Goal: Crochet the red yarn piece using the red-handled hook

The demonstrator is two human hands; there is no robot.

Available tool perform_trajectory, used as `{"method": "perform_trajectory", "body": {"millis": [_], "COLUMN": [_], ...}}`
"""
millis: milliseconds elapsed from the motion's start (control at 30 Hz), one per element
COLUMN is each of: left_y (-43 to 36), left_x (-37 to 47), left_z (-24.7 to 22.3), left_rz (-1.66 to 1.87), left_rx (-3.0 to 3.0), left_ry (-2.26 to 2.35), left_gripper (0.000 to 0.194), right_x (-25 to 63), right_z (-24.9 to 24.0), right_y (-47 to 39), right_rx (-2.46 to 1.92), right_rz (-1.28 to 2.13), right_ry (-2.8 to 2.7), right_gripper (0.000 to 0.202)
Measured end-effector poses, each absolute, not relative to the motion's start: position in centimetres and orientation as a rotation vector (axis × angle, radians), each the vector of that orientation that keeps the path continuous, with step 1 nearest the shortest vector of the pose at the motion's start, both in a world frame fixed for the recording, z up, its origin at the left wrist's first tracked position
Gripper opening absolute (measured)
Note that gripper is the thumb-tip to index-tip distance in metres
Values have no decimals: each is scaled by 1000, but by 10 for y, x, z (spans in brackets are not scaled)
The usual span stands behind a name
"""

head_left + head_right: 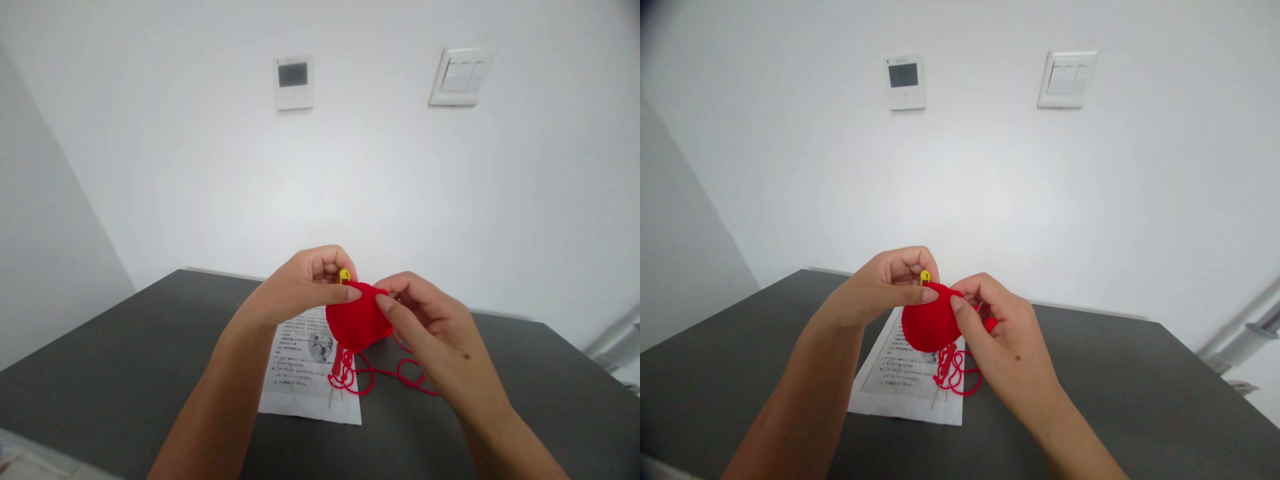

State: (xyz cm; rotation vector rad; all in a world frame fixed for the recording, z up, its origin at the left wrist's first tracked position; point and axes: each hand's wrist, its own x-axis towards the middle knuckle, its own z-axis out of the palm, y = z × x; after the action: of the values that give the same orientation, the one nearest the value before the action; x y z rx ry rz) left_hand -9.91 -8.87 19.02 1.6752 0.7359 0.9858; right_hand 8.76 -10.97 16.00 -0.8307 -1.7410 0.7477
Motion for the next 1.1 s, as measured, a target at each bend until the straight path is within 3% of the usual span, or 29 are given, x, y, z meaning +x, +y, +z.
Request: {"method": "perform_trajectory", "body": {"millis": [333,1100], "left_y": [-87,-88], "left_x": [-101,-101], "left_z": [188,190], "left_rz": [969,977], "left_rx": [1614,1676], "left_ry": [725,731], "left_gripper": [14,16], "right_x": [88,88], "right_z": [164,165], "right_y": [-111,-111], "right_rx": [-843,-833], "right_rz": [912,744], "right_ry": [-1677,-1765], "right_gripper": [16,15]}}
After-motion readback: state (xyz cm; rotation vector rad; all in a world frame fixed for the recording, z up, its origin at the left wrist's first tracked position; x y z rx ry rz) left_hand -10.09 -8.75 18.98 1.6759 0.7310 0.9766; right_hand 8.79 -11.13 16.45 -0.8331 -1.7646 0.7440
